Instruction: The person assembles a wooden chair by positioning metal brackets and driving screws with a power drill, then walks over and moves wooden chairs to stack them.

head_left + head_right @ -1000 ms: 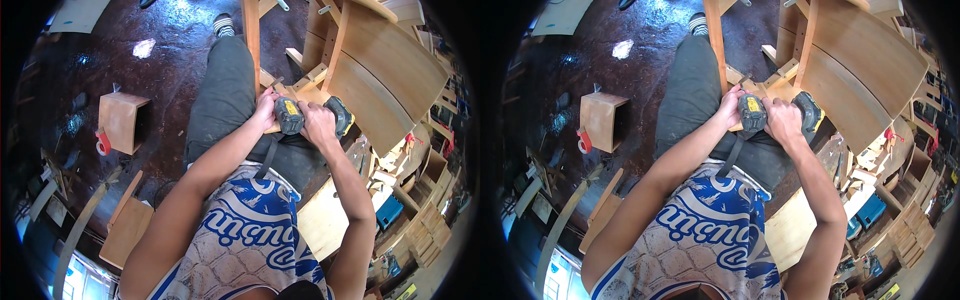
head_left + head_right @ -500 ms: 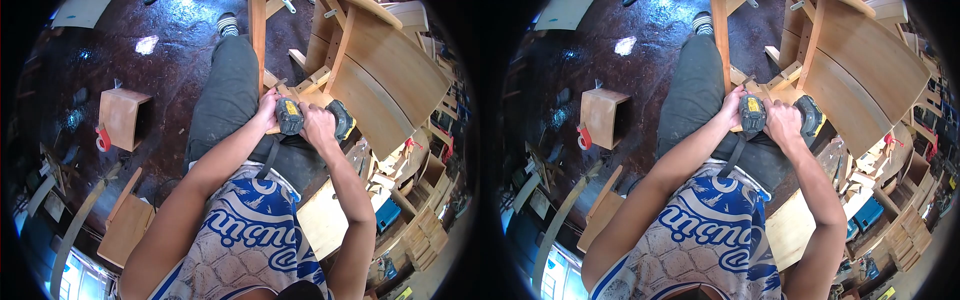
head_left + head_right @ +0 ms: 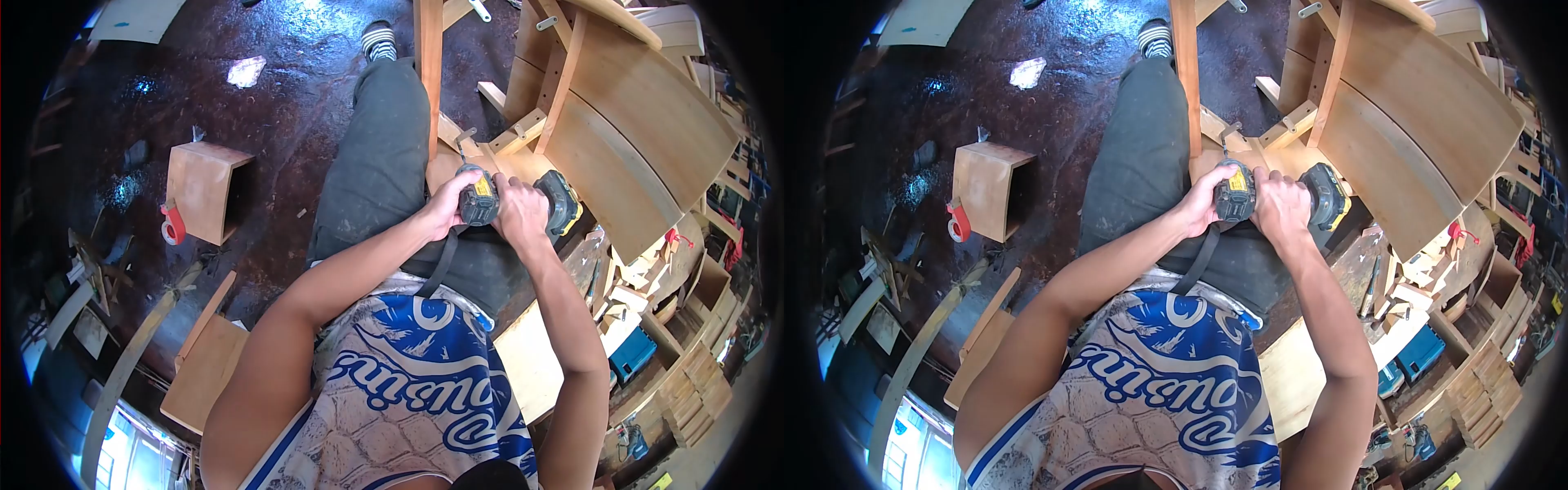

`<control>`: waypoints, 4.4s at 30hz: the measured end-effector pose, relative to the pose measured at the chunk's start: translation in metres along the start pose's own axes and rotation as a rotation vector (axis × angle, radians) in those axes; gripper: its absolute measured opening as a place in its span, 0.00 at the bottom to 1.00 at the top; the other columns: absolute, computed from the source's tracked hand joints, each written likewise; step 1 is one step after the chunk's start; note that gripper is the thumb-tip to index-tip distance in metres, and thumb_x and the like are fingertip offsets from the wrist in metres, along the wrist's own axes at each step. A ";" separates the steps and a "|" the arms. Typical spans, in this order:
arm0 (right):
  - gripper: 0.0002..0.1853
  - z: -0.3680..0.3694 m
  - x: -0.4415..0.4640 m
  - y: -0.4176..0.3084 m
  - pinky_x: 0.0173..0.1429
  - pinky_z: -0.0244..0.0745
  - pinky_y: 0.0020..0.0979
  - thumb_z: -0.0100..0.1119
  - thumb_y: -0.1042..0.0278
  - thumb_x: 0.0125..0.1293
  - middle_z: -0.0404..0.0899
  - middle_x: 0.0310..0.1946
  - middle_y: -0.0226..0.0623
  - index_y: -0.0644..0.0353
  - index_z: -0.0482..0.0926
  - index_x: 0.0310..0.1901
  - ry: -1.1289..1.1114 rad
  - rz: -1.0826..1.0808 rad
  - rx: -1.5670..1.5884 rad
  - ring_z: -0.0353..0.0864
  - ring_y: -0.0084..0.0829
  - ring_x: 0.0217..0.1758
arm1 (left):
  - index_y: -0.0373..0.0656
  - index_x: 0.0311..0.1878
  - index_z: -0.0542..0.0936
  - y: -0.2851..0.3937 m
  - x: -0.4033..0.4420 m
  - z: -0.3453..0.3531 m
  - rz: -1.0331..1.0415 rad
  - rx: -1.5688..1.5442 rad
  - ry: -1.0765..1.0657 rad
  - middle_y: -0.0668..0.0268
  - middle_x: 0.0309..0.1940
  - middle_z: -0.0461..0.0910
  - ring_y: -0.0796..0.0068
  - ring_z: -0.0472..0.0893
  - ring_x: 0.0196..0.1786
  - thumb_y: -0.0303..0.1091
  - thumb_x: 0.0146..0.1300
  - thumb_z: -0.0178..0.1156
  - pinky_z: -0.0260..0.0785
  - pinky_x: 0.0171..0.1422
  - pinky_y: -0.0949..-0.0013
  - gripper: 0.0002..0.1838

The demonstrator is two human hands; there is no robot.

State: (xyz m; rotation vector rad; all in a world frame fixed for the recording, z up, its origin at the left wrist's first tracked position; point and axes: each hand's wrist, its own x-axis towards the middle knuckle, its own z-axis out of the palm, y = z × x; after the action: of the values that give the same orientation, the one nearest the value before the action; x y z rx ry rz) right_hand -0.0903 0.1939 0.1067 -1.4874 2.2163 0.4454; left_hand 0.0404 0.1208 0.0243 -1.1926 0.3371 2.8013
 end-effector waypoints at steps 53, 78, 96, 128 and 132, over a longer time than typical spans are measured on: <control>0.23 0.016 0.004 0.013 0.49 0.81 0.42 0.75 0.71 0.42 0.83 0.39 0.41 0.55 0.78 0.43 0.069 -0.027 0.023 0.86 0.42 0.46 | 0.45 0.57 0.77 -0.012 0.015 -0.001 0.050 0.037 0.047 0.67 0.42 0.84 0.77 0.87 0.41 0.54 0.71 0.54 0.83 0.44 0.70 0.24; 0.23 0.023 0.005 0.033 0.47 0.80 0.41 0.70 0.69 0.45 0.83 0.35 0.40 0.52 0.79 0.47 0.157 -0.126 0.084 0.86 0.42 0.42 | 0.41 0.59 0.82 0.093 -0.029 0.012 0.663 1.572 0.121 0.51 0.46 0.85 0.52 0.86 0.47 0.42 0.68 0.59 0.79 0.52 0.57 0.21; 0.17 0.031 0.004 0.038 0.45 0.82 0.41 0.72 0.68 0.47 0.83 0.33 0.40 0.54 0.80 0.41 0.202 -0.128 0.078 0.87 0.40 0.39 | 0.51 0.49 0.88 0.126 0.134 -0.001 0.411 2.185 0.029 0.61 0.43 0.88 0.56 0.85 0.52 0.45 0.58 0.69 0.75 0.58 0.53 0.16; 0.11 0.043 0.003 0.036 0.42 0.80 0.39 0.65 0.69 0.53 0.84 0.32 0.40 0.55 0.81 0.40 0.290 -0.094 0.108 0.87 0.40 0.38 | 0.42 0.38 0.87 0.132 0.141 0.025 0.475 2.528 -0.186 0.48 0.37 0.86 0.46 0.85 0.46 0.37 0.51 0.65 0.77 0.52 0.48 0.13; 0.07 0.046 0.002 0.035 0.42 0.80 0.38 0.63 0.68 0.57 0.85 0.31 0.37 0.54 0.83 0.38 0.351 -0.102 0.078 0.88 0.37 0.36 | 0.42 0.40 0.86 0.133 0.144 0.023 0.426 2.514 -0.190 0.48 0.37 0.86 0.45 0.85 0.47 0.38 0.53 0.64 0.77 0.53 0.48 0.14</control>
State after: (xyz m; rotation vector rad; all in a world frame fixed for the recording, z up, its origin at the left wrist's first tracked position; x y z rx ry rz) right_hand -0.1154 0.2284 0.0670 -1.7344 2.3697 0.0658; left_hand -0.0962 -0.0052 -0.0415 0.0205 2.6038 0.5304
